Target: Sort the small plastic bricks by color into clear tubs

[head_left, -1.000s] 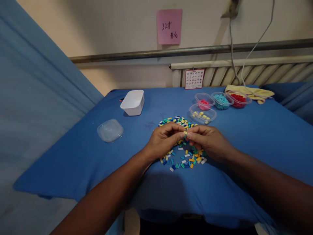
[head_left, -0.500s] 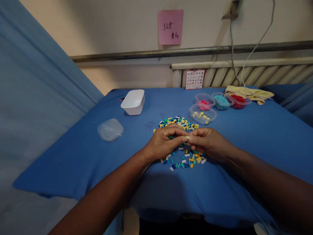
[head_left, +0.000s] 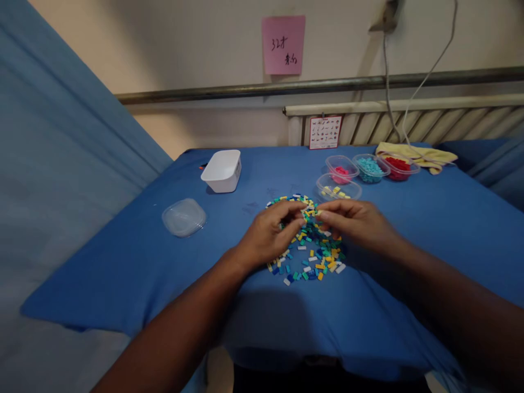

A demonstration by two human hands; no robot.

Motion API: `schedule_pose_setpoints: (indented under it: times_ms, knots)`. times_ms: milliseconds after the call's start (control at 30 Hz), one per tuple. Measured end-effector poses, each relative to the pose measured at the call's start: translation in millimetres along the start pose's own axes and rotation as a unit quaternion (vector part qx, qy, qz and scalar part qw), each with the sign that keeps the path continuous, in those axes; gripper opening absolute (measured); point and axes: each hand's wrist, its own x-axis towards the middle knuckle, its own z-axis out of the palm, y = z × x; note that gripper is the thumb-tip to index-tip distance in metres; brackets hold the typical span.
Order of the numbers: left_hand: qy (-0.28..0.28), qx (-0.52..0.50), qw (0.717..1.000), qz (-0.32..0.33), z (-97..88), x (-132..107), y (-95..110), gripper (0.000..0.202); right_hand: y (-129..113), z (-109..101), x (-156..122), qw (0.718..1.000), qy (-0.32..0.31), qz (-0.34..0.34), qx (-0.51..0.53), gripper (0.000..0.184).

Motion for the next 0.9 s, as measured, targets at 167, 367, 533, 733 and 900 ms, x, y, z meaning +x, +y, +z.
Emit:
schedule_pose_setpoints:
  times_ms: [167,367,533,733,900]
  knots:
    - [-0.083,0.038,0.990,-0.104,-48.3,1.4,-11.2,0.019,6.9,-45.3,24.9,0.970,0.192,-0.088,-0.124,0.038]
    - [-0.232,0.092,0.964,-0.087,-71.3,-3.3,-14.2,0.024,21.6,-59.7,32.9,0.965,0.191,-0.082,-0.159,0.046]
    - [-0.275,0.130,0.950,-0.077,-65.5,-5.9,-9.7,0.021,25.7,-41.2,17.9,0.957,0.127,-0.130,-0.225,0.031]
    - [-0.286,0.189,0.936,-0.086,-62.0,-8.4,-6.5,0.019,25.1,-21.1,2.5,0.953,-0.002,-0.157,-0.259,0.024]
    - [-0.263,0.210,0.938,-0.080,-59.3,-5.8,-0.5,0.015,21.2,-4.6,-6.2,0.943,-0.053,-0.206,-0.255,0.022]
